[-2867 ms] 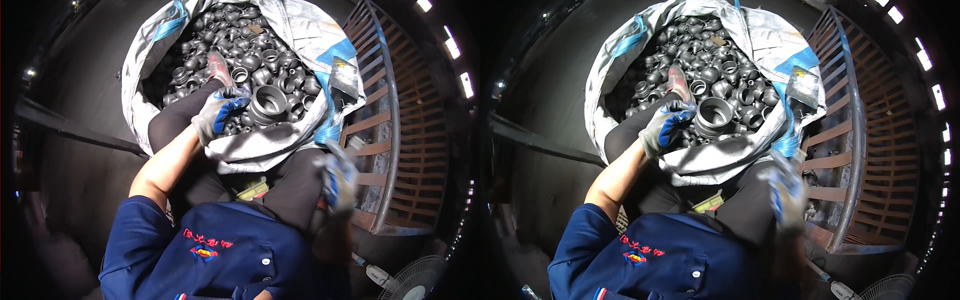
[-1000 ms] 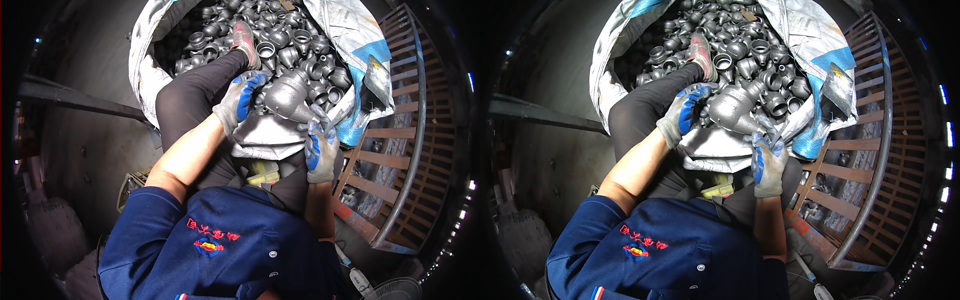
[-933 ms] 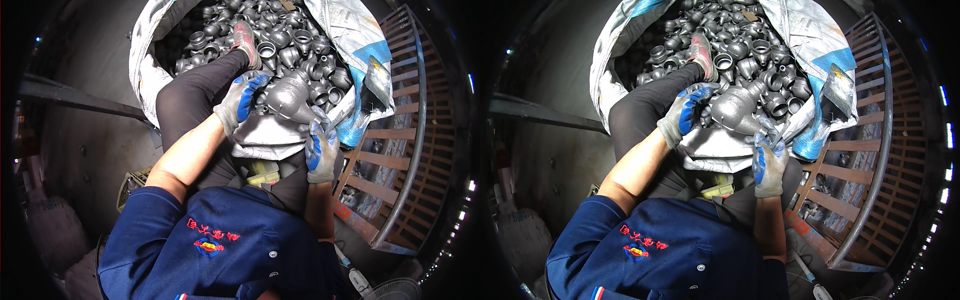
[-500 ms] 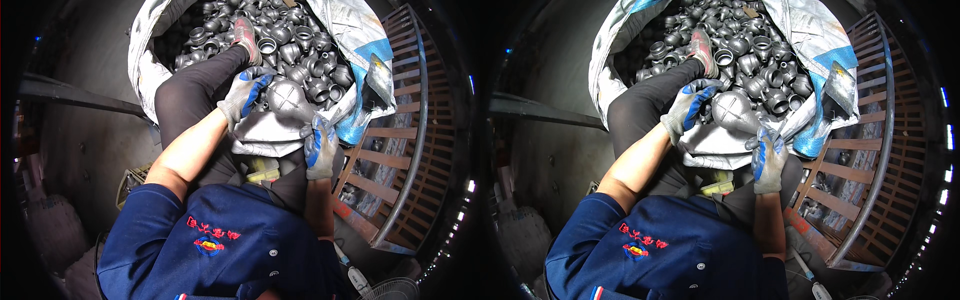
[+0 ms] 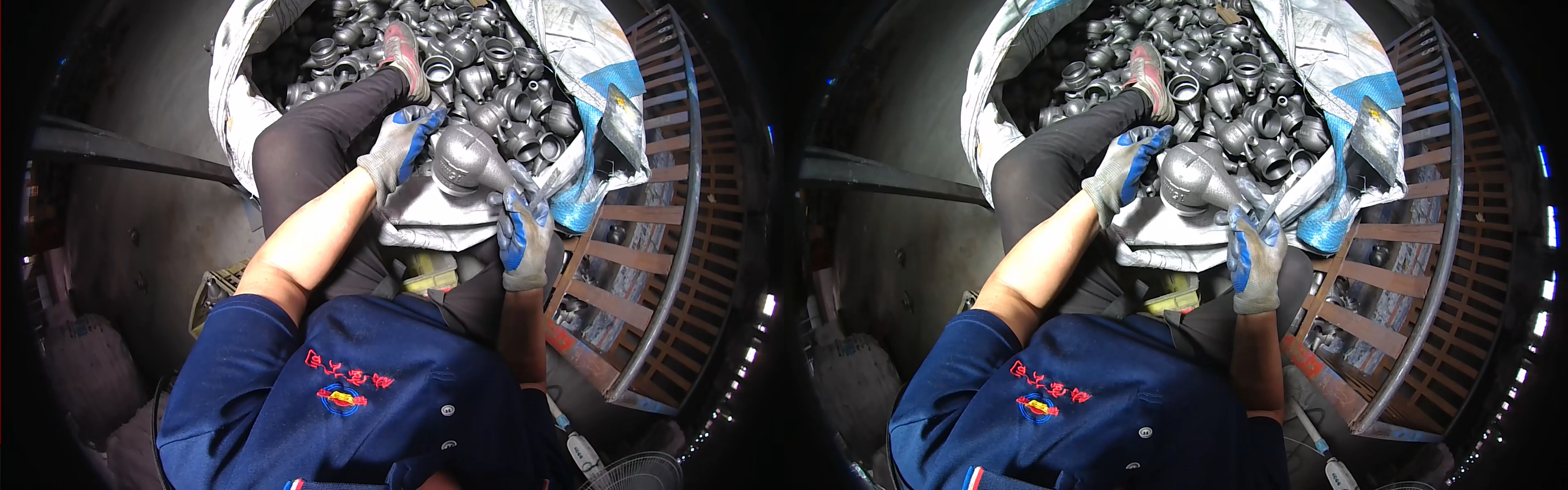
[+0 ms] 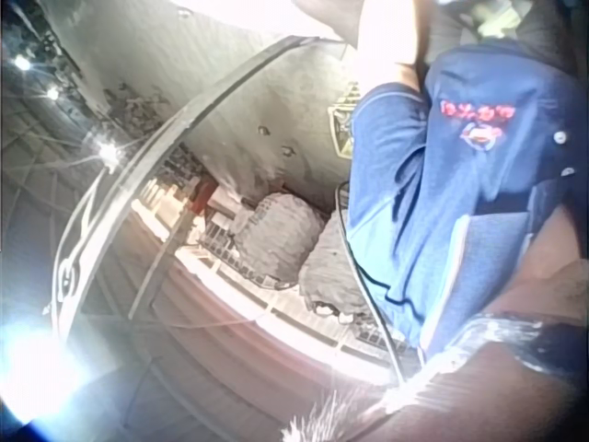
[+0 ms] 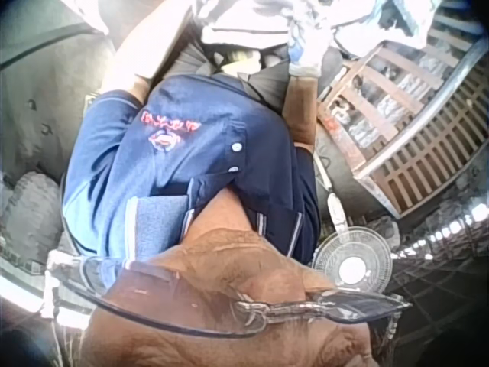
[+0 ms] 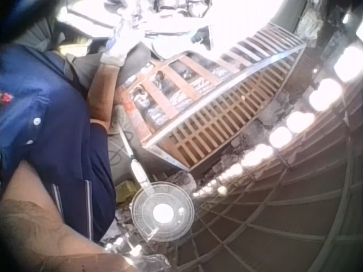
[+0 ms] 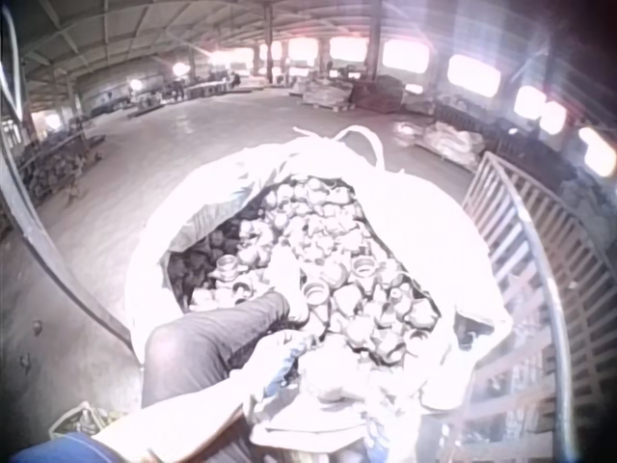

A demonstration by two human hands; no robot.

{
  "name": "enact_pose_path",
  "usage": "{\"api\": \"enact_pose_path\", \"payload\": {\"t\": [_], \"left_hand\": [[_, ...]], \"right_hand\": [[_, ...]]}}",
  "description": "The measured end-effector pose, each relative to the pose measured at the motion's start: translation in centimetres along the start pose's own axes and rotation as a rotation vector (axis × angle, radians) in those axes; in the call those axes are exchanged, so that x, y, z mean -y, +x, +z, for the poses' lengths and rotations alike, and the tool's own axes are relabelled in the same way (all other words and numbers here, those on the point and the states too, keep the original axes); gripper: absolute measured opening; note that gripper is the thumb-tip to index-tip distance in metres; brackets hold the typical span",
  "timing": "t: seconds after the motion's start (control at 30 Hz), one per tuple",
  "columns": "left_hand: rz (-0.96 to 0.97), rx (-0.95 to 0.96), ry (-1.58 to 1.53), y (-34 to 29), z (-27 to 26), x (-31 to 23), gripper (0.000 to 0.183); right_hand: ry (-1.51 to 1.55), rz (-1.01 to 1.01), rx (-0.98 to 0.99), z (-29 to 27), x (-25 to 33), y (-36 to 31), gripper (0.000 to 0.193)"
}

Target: Scraping and cleaning the inner surfaces of metal fittings or valve bodies using a deburring tool.

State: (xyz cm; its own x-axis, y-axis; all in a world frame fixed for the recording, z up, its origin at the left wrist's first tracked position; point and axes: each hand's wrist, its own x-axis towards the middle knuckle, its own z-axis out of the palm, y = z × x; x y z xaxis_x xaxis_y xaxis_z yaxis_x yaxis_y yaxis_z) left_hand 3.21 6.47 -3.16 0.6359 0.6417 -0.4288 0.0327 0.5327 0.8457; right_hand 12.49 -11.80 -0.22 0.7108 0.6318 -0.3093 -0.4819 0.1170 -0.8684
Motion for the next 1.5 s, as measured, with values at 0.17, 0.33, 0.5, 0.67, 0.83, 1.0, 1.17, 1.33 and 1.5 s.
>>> {"api": "enact_pose_path", "payload": {"t": [0.17,0.33,0.5,0.67,0.83,1.0,1.17,1.33,1.5], "left_hand": [[-0.033,-0.045,-0.021,-0.3,0.3,-0.3,0.025],[-0.078,0.034,-0.006,0.1,-0.3,0.2,0.028],[-0.043,0.132,-0.017,0.4,-0.8,0.8,0.027],[-0.121,0.246,-0.118,0.6,-1.0,0.8,0.024],[0.343,0.184,0.170,1.8,-1.5,2.3,0.021],[0.045,0.294,-0.334,0.7,-0.6,1.1,0.023],[-0.057,0.527,-0.689,-0.9,0.2,0.1,0.021],[0.225,0.479,-0.511,-0.5,0.3,0.7,0.026],[-0.269,0.648,-1.002,-0.4,0.5,0.8,0.046]], "right_hand": [[0.030,0.047,0.014,-0.8,-0.2,0.2,0.019],[0.031,0.032,0.024,-1.6,-0.6,0.3,0.022],[-0.065,0.051,0.004,-1.3,-0.3,0.2,0.016],[-0.024,0.031,-0.093,-1.8,-0.4,0.5,0.014],[-0.006,0.089,-0.111,-1.6,-1.3,0.1,0.019],[0.160,0.225,0.059,-1.6,-2.8,-0.9,0.024],[0.165,0.318,0.037,-1.1,-3.8,-1.4,0.027],[0.268,0.362,0.149,-0.8,-3.3,-2.1,0.029],[-0.022,0.220,0.306,1.6,0.1,-4.0,0.034]]}}
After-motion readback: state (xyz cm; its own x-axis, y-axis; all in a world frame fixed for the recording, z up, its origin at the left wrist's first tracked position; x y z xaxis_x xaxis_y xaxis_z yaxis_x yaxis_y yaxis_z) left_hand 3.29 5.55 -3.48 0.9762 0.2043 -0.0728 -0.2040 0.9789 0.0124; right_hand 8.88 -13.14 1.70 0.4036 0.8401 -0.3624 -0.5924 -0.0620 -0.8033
